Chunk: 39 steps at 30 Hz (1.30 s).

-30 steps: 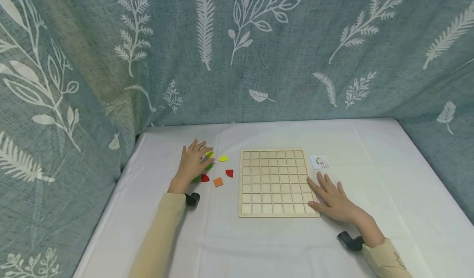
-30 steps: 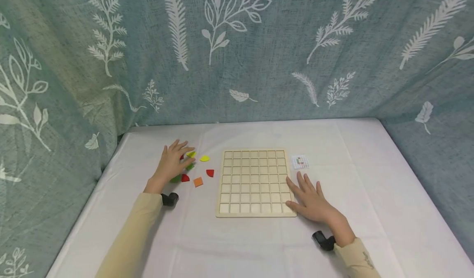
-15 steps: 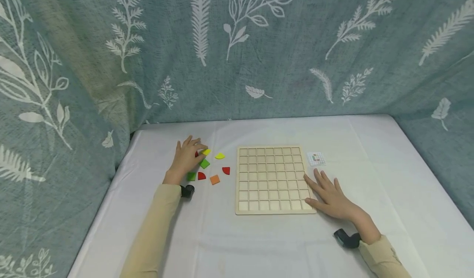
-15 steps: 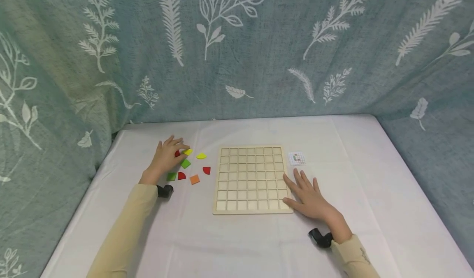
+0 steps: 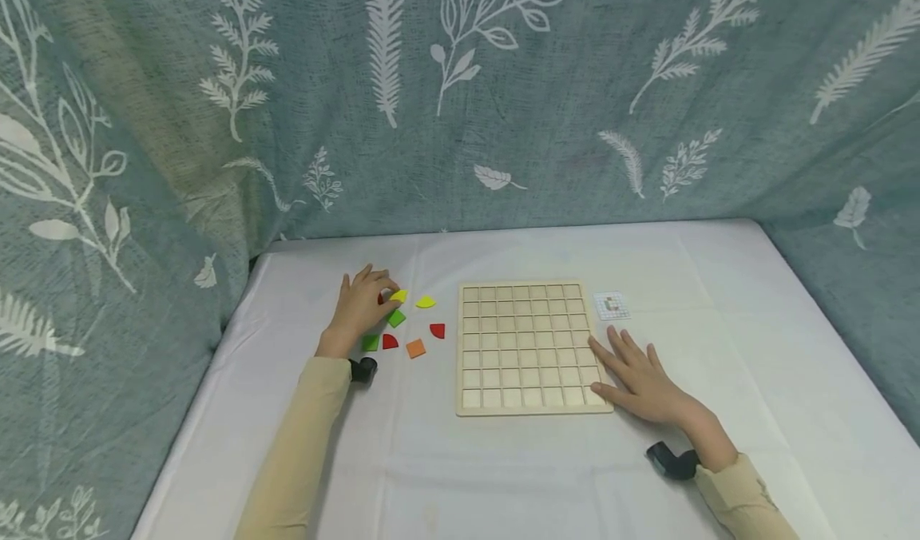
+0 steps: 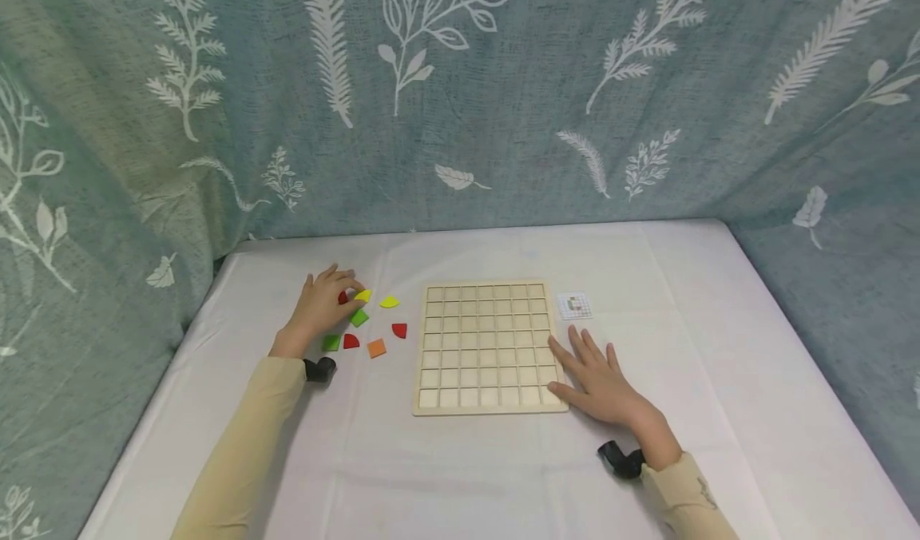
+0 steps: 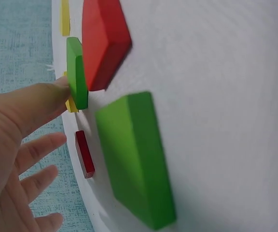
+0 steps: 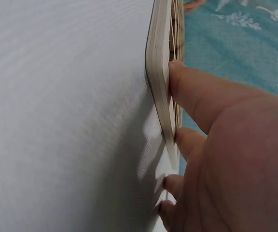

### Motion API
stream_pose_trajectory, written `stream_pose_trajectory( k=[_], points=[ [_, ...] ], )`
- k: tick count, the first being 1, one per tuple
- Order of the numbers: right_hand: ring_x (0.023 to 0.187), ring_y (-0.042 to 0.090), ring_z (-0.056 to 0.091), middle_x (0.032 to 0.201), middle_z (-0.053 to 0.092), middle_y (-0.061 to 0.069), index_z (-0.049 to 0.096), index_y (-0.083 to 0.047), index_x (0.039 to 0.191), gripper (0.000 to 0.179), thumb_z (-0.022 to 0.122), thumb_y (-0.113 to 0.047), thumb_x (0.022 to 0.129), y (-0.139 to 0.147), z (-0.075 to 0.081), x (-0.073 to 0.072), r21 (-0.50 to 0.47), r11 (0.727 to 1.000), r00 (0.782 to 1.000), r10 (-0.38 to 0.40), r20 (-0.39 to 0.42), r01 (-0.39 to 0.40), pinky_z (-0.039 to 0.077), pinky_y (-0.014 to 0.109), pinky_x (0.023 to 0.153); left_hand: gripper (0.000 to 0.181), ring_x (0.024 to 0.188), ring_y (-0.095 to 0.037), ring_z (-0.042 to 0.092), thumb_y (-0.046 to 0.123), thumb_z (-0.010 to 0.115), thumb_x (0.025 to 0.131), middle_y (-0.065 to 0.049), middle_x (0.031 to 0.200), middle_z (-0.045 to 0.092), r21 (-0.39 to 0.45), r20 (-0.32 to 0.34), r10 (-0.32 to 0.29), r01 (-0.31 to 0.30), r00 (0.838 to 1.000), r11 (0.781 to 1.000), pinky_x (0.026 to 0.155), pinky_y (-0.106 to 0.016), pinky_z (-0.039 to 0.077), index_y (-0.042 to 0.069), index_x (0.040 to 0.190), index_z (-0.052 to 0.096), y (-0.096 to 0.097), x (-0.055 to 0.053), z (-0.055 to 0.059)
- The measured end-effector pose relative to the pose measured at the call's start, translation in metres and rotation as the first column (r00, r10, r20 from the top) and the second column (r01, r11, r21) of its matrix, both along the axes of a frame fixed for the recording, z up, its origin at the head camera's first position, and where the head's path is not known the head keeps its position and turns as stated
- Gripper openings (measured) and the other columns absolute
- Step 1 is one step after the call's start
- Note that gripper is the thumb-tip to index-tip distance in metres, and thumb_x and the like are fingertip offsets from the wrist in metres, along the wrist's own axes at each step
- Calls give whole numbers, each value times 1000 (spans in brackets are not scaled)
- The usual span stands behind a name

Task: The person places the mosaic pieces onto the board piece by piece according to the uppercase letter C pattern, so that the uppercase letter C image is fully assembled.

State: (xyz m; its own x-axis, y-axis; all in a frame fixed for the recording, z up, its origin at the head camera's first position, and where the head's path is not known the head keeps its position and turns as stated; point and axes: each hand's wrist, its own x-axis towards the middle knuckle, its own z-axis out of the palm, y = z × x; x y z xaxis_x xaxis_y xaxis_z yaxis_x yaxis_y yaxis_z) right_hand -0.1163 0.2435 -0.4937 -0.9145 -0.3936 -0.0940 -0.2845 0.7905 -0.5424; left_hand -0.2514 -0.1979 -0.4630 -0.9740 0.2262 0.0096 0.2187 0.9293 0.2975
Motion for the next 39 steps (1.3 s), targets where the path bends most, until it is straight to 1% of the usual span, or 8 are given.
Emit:
stream_pose_trajectory(
  k=[7, 12, 17, 22, 26, 31, 35, 39],
  points=[
    [140, 43, -2, 153, 5, 23, 23, -16, 148, 68, 52, -42, 91, 0, -2, -2, 6, 1000, 1000, 4, -1, -4, -8, 67, 103, 31, 135, -40, 26, 29, 69, 83, -18, 135, 49, 34, -8, 14, -14, 1000, 999, 106, -66, 6, 9, 107, 67, 1, 3, 1],
    [139, 43, -1, 153, 5, 23, 24, -16, 148, 68, 52, -42, 91, 0, -2, -1, 11, 1000, 1000, 2, -8, -2, -7, 68, 103, 32, 134, -40, 29, 29, 68, 83, -18, 133, 51, 58, -29, 26, -24, 999, 998, 106, -66, 8, 8, 108, 67, 5, 5, 3],
    [140, 43, -1, 153, 5, 23, 23, -16, 148, 69, 52, -43, 91, 0, -1, -1, 23, 1000, 1000, 0, -8, 1, -7, 67, 103, 31, 130, -39, 36, 28, 68, 83, -17, 128, 55, 74, -58, 10, -6, 998, 997, 106, -66, 11, 7, 106, 68, 12, 10, 4],
    [140, 43, -2, 153, 5, 23, 22, -17, 148, 69, 51, -43, 91, 0, 0, 0, 22, 1000, 1000, 0, -1, 0, -8, 66, 104, 31, 122, -36, 44, 30, 70, 82, -15, 119, 60, 98, -101, -14, 24, 995, 995, 106, -65, 15, 7, 104, 69, 20, 16, 5],
    [140, 43, -2, 153, 5, 23, 22, -16, 148, 69, 51, -43, 91, -1, 1, 0, 23, 1000, 1000, -2, 0, 2, -9, 66, 104, 31, 118, -37, 47, 30, 71, 82, -15, 115, 61, 129, -128, -18, 34, 992, 991, 106, -63, 18, 7, 103, 69, 27, 20, 5],
    [139, 43, -2, 153, 5, 24, 23, -14, 148, 69, 51, -42, 91, -1, 2, 1, 24, 1000, 1000, -3, -7, 3, -8, 67, 103, 30, 112, -37, 50, 29, 71, 81, -13, 109, 64, 144, -145, -29, 51, 989, 988, 105, -58, 25, 7, 101, 70, 37, 24, 3],
    [140, 43, -2, 153, 6, 23, 23, -14, 148, 69, 51, -43, 92, -2, 3, 1, 30, 1000, 1000, -7, -7, 7, -8, 66, 104, 30, 105, -35, 53, 29, 71, 80, -10, 105, 65, 148, -140, -41, 62, 989, 987, 100, -52, 34, 7, 101, 70, 45, 26, 1],
    [139, 43, -1, 152, 7, 24, 24, -14, 148, 69, 51, -43, 91, -3, 2, 2, 32, 999, 1000, -9, -11, 9, -7, 67, 103, 29, 100, -31, 53, 29, 70, 81, -8, 103, 65, 143, -131, -46, 65, 990, 988, 94, -48, 40, 8, 100, 71, 53, 28, 0]
  ],
)
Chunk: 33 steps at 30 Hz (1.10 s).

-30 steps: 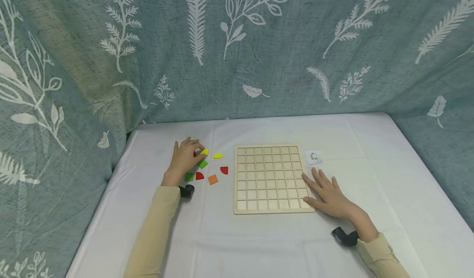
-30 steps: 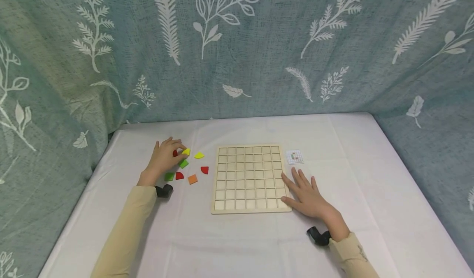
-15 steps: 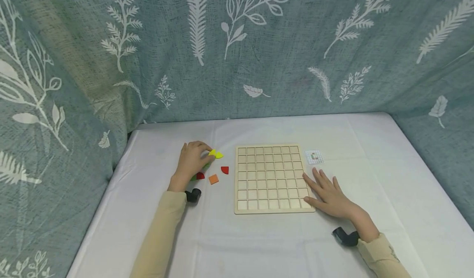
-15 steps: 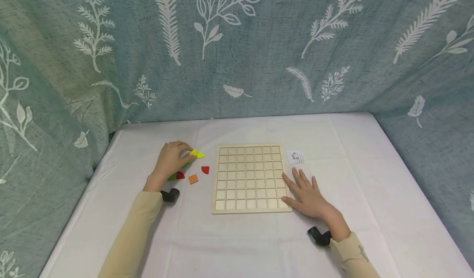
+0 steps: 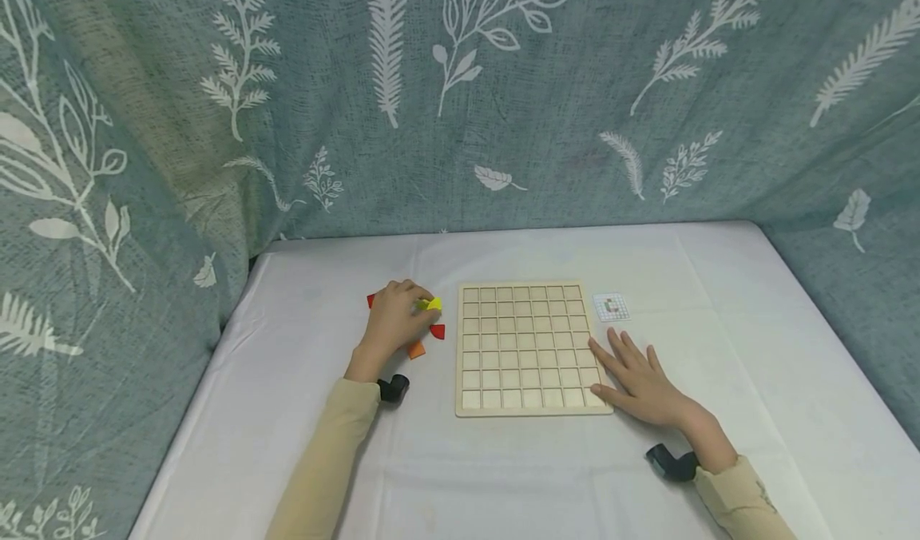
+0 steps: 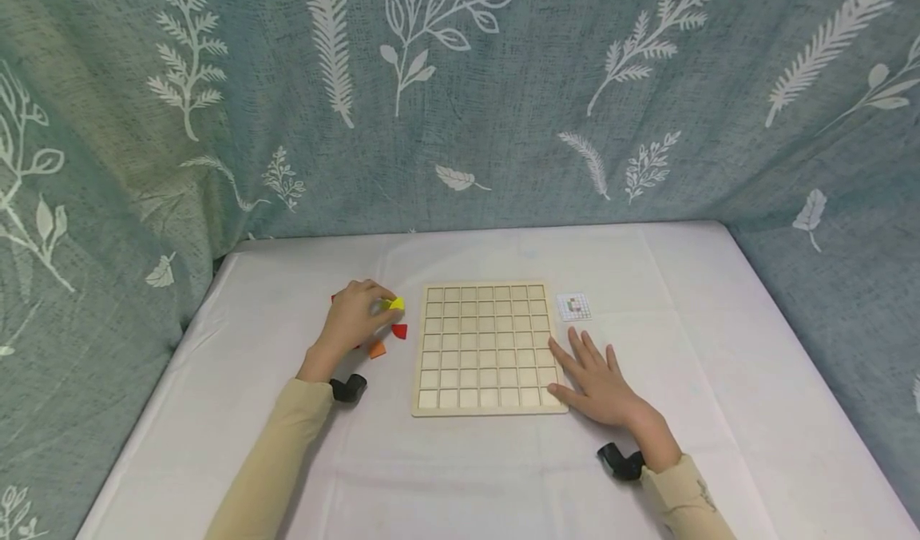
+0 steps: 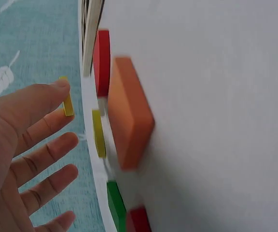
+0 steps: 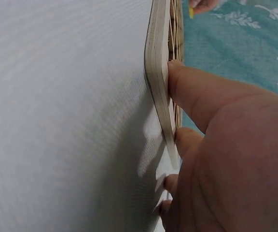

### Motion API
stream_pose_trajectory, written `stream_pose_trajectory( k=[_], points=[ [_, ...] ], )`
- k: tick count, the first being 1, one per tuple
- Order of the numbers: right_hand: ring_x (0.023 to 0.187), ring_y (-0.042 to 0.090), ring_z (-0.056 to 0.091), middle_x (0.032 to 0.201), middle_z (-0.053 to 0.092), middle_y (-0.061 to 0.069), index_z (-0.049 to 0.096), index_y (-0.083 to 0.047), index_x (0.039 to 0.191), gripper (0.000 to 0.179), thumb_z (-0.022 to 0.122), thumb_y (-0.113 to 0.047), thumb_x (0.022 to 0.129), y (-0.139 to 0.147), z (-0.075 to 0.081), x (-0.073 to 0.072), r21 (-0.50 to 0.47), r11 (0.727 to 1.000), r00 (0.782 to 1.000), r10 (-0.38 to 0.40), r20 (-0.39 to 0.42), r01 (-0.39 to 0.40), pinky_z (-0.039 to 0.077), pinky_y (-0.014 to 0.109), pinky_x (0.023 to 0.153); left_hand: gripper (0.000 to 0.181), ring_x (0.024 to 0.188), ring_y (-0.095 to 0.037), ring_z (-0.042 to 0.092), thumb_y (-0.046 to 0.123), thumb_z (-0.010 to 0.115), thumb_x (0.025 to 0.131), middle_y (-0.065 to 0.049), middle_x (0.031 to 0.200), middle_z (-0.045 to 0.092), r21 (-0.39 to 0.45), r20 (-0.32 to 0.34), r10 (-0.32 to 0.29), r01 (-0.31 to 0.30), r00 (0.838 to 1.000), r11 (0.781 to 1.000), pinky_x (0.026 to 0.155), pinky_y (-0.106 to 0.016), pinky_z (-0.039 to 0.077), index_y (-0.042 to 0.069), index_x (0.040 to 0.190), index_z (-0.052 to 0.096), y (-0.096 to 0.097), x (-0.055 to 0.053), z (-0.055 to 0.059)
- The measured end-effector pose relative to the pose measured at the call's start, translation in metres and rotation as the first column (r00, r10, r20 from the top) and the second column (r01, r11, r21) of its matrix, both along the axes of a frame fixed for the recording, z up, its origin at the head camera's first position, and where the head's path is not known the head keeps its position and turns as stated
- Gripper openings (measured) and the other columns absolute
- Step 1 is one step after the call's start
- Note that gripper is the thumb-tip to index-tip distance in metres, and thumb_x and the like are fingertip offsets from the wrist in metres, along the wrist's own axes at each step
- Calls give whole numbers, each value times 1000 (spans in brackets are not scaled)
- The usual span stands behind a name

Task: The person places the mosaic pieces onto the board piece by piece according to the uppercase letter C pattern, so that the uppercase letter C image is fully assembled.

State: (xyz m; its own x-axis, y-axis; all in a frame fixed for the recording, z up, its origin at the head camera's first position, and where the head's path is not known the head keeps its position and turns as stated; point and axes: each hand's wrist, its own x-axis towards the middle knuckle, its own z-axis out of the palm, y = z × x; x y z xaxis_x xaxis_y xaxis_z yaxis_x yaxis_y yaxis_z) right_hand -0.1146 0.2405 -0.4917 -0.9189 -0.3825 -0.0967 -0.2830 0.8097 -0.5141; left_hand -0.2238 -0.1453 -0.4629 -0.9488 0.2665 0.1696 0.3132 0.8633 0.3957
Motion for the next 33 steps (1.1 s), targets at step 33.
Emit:
stream_pose_trajectory(
  k=[33],
  points=[
    [139, 45, 1, 152, 8, 26, 26, -10, 146, 69, 52, -42, 91, -3, 3, 2, -7, 1000, 1000, -3, -7, 3, -6, 68, 102, 28, 87, -22, 53, 38, 69, 81, -2, 94, 63, -66, -15, -67, 66, 998, 996, 84, -47, 44, 15, 98, 71, 55, 2, -2]
  ],
)
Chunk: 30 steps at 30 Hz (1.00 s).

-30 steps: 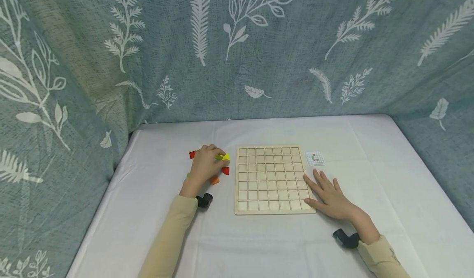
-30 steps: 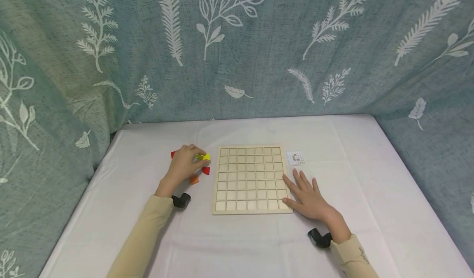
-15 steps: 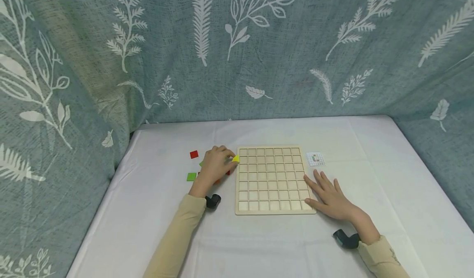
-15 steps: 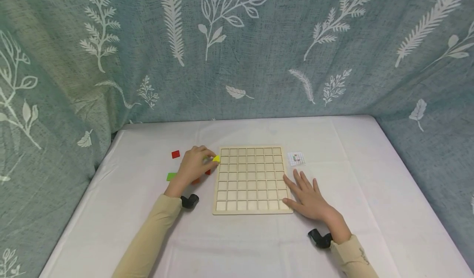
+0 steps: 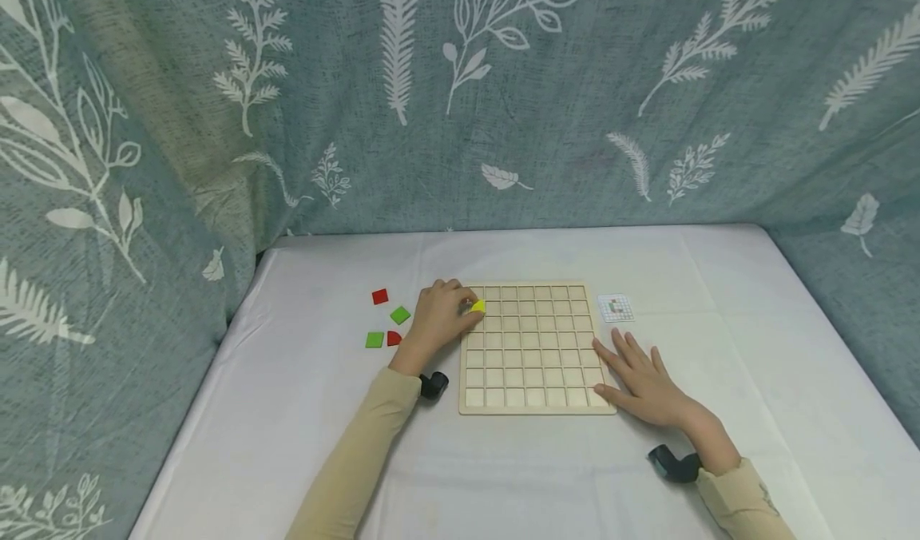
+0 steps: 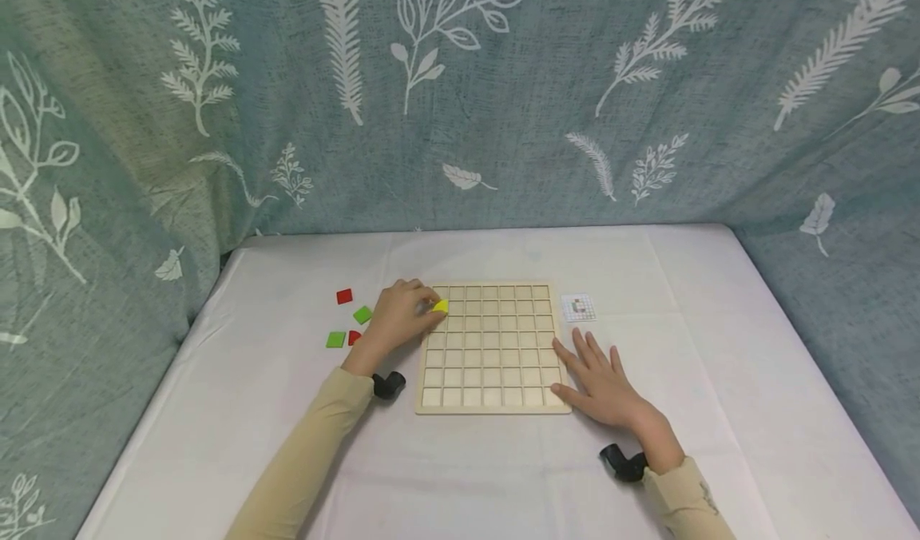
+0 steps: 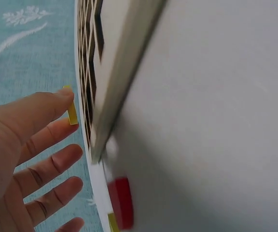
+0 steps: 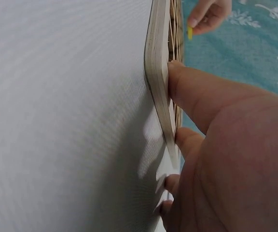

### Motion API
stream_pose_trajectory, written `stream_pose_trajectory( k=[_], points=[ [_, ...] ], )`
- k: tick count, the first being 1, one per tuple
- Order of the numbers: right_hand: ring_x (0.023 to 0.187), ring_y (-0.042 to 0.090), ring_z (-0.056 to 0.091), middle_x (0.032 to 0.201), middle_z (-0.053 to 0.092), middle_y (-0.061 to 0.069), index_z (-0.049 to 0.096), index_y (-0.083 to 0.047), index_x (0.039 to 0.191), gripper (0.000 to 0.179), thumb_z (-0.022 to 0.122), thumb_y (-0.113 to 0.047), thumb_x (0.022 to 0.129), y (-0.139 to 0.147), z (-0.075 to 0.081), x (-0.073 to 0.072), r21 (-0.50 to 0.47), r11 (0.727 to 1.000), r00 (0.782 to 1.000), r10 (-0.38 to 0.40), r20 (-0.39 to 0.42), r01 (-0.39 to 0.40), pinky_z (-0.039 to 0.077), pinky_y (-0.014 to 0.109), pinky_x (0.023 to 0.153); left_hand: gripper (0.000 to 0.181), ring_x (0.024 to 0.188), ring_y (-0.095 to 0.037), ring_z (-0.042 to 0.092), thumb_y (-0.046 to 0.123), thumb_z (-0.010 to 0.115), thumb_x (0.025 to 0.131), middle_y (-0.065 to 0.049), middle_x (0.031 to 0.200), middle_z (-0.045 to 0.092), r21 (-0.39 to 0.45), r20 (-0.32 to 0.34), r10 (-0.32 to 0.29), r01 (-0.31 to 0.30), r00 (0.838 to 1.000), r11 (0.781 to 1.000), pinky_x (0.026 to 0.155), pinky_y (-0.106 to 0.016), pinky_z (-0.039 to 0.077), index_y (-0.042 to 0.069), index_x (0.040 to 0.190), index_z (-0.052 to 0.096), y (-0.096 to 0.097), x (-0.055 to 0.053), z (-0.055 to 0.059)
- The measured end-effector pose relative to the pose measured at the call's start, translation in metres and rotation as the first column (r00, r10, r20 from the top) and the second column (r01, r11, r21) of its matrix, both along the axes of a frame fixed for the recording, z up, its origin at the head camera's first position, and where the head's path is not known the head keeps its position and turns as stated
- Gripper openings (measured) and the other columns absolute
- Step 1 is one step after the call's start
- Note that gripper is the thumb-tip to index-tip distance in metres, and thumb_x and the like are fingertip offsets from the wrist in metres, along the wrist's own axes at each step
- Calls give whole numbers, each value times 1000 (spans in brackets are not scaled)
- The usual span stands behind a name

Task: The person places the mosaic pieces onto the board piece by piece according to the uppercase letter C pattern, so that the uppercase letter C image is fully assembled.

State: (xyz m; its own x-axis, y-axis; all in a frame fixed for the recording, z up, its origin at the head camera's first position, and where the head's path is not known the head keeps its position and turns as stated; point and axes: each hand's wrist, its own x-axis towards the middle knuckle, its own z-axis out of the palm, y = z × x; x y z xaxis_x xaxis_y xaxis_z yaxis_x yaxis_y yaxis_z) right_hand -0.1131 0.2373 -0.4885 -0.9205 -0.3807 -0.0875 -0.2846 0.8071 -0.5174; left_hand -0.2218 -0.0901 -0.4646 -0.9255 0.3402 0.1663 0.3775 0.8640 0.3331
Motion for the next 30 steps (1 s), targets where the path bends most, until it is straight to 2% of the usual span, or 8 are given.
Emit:
stream_pose_trajectory(
  k=[7, 18, 30],
  points=[
    [139, 46, 1, 152, 8, 26, 27, -10, 146, 69, 52, -42, 91, 0, -1, 0, -7, 1000, 1000, -4, 5, 4, -7, 68, 102, 29, 91, -23, 54, 38, 69, 82, -3, 98, 63, -31, 1, -29, 29, 1000, 999, 86, -46, 43, 16, 100, 71, 13, -3, 1],
    [139, 45, -1, 152, 7, 25, 26, -10, 147, 69, 52, -42, 91, 1, -2, -1, -16, 1000, 1000, -5, 10, 5, -8, 68, 103, 26, 88, -21, 52, 39, 67, 83, 0, 93, 61, -97, -22, -107, 105, 994, 990, 85, -44, 43, 20, 100, 71, 31, -9, 6],
    [139, 43, -1, 153, 6, 24, 25, -13, 147, 69, 52, -44, 90, 0, -4, 0, -12, 1000, 1000, -11, 18, 11, -8, 67, 103, 27, 95, -23, 52, 43, 67, 82, 0, 99, 61, -162, 2, -86, 85, 996, 983, 92, -44, 41, 23, 100, 71, 44, -14, 5]
  ],
)
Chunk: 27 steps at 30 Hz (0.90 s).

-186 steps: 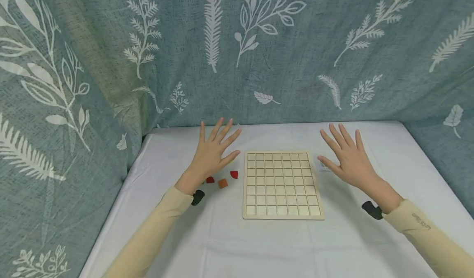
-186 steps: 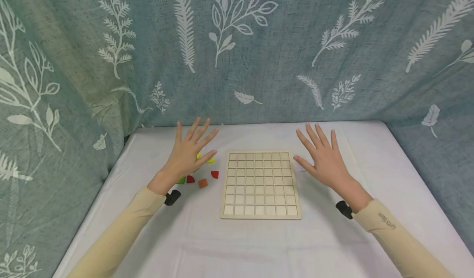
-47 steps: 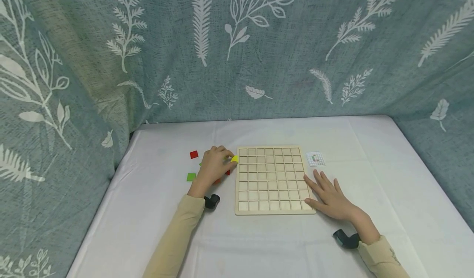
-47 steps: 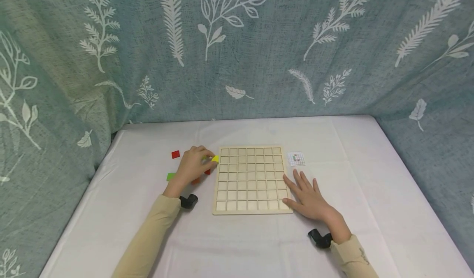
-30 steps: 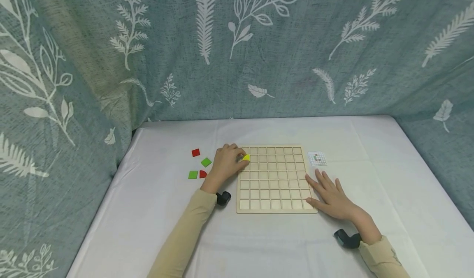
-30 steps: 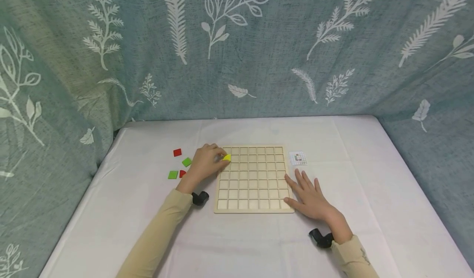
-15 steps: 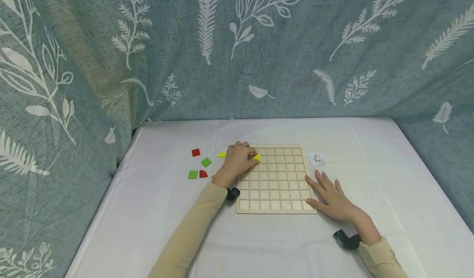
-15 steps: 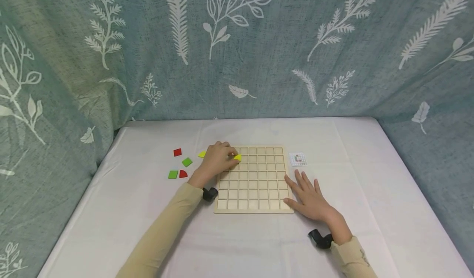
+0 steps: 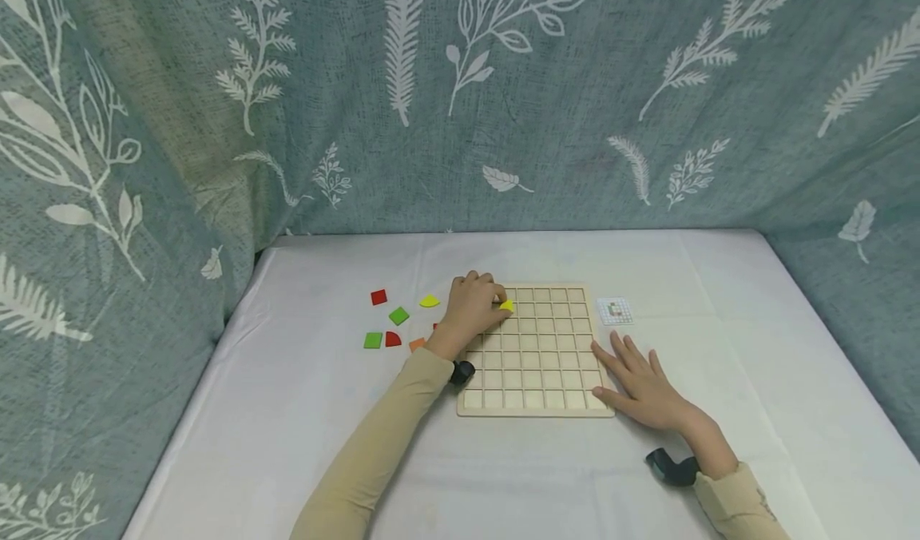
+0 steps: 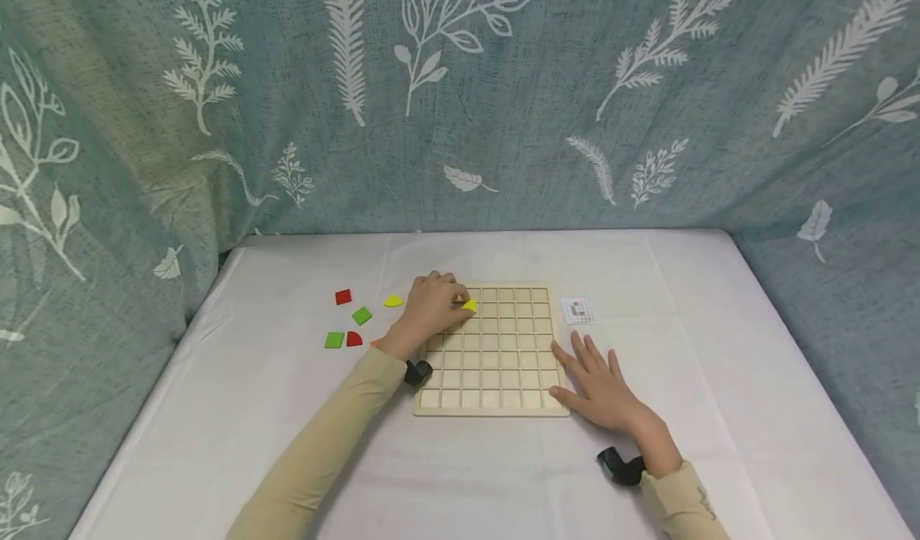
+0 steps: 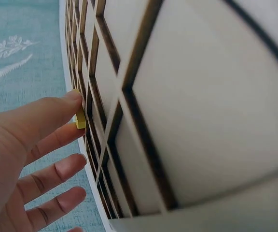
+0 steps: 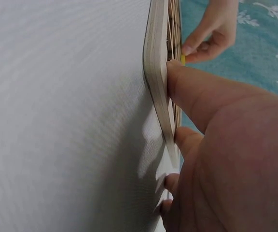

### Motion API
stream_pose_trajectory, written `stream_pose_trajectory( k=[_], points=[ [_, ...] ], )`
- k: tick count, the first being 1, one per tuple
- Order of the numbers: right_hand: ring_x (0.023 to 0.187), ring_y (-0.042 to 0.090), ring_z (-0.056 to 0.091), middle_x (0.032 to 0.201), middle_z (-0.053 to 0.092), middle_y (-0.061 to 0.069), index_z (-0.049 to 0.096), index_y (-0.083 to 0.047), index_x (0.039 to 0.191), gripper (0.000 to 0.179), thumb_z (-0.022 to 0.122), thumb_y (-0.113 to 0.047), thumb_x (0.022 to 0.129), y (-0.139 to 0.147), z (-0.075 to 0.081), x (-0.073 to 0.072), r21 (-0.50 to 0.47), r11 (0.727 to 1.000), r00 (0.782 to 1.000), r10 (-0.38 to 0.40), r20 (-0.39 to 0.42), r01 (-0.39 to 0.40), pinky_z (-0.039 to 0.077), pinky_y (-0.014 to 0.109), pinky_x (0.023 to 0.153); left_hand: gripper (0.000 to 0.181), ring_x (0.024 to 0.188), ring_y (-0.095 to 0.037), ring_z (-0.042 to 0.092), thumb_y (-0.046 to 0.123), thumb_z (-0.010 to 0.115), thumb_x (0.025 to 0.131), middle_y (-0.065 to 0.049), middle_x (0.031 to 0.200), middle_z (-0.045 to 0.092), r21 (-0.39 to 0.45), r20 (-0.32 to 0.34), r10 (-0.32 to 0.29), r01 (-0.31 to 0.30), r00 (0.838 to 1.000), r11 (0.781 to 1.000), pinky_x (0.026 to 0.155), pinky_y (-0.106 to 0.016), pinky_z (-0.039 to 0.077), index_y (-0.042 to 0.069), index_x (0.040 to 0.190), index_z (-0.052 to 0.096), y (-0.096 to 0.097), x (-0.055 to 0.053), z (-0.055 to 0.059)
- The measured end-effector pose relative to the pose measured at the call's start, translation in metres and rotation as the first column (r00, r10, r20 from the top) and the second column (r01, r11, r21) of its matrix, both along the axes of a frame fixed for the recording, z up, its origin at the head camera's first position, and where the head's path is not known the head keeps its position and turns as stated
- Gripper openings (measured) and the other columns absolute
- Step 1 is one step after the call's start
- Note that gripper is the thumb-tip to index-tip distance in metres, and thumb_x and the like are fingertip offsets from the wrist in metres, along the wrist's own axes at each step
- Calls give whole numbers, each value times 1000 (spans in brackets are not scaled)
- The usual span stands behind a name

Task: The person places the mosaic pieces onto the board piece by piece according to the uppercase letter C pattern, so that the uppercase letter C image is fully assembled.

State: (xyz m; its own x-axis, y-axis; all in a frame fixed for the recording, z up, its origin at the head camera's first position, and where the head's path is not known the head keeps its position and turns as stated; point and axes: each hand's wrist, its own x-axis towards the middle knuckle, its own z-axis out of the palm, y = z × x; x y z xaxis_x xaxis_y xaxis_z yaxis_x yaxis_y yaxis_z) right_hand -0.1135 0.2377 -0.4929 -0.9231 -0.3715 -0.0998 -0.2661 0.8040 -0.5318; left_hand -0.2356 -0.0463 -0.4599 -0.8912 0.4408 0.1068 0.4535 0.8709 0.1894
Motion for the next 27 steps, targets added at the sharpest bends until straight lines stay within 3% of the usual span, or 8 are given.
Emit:
stream_pose_trajectory(
  k=[11, 27],
  points=[
    [139, 44, -2, 152, 6, 24, 26, -11, 147, 69, 53, -41, 91, -1, 0, 1, -26, 1000, 1000, 4, 1, -4, -9, 66, 104, 25, 85, -20, 52, 42, 70, 79, 2, 90, 61, 1, -57, -5, 5, 998, 1000, 89, -42, 42, 24, 96, 73, 6, 2, -3],
    [140, 43, -1, 153, 7, 23, 27, -12, 146, 69, 53, -42, 90, 0, -1, 0, -19, 1000, 1000, -2, -1, 2, -8, 65, 105, 19, 84, -20, 52, 34, 70, 82, 1, 90, 61, 69, 2, -1, 1, 1000, 998, 88, -44, 41, 22, 96, 73, 2, 7, -1]
  ],
)
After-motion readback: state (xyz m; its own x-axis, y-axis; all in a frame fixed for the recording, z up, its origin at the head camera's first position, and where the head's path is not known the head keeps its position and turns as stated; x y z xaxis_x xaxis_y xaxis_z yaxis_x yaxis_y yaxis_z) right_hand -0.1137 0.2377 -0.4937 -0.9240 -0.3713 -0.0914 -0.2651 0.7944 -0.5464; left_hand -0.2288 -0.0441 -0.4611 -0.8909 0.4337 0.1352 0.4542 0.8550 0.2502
